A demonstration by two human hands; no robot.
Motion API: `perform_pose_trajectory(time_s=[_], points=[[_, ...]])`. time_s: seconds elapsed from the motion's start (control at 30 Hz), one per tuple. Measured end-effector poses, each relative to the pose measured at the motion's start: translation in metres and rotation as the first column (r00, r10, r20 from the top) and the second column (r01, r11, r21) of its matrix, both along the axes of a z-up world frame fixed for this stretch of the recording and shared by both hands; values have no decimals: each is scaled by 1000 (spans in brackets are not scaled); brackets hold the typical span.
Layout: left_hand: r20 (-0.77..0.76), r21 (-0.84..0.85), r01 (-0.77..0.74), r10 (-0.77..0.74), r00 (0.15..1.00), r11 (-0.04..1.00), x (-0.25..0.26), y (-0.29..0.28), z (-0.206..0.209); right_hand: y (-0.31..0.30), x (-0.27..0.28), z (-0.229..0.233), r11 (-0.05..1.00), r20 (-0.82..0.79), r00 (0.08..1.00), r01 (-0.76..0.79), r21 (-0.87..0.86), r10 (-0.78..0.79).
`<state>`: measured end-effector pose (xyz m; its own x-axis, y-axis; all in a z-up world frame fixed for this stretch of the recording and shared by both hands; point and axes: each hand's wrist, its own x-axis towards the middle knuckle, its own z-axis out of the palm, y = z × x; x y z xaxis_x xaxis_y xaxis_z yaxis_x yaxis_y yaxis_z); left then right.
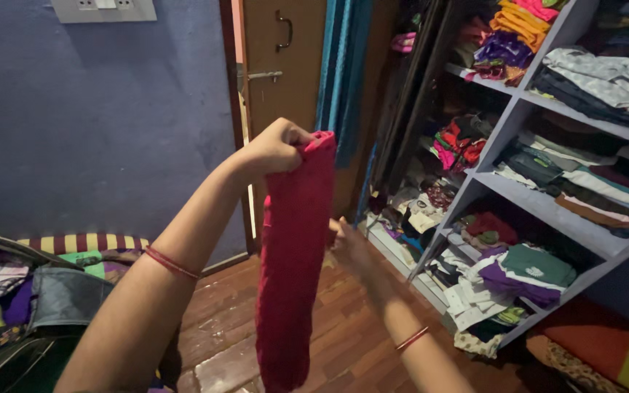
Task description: The person folds a red garment, places it into a green backpack on a bed, and then organizes a white pouch, papers, and small containers into a beige handbag and the backpack.
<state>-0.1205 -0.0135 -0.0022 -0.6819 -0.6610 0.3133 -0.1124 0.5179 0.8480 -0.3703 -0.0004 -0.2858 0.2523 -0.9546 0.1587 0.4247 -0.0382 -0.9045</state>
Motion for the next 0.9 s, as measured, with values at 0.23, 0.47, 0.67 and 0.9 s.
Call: perform_pose_trajectory(time_s=[0.23, 0.47, 0.67, 0.9], points=[[-11, -34, -96, 96, 995, 995, 4, -9, 32, 31, 45, -15, 959, 189, 982, -75, 272, 23], [-186, 151, -372, 396, 899, 916, 51, -76, -23, 75, 16, -3, 967, 372, 924, -167, 192, 86], [-189, 241, -396, 444, 876, 886, 72, -114, -165, 75, -5, 47, 950, 357, 886, -313, -10, 295], [229, 480, -279, 188, 955, 832, 42, -18, -246, 48, -3, 102, 936, 310, 886, -299, -186, 345]])
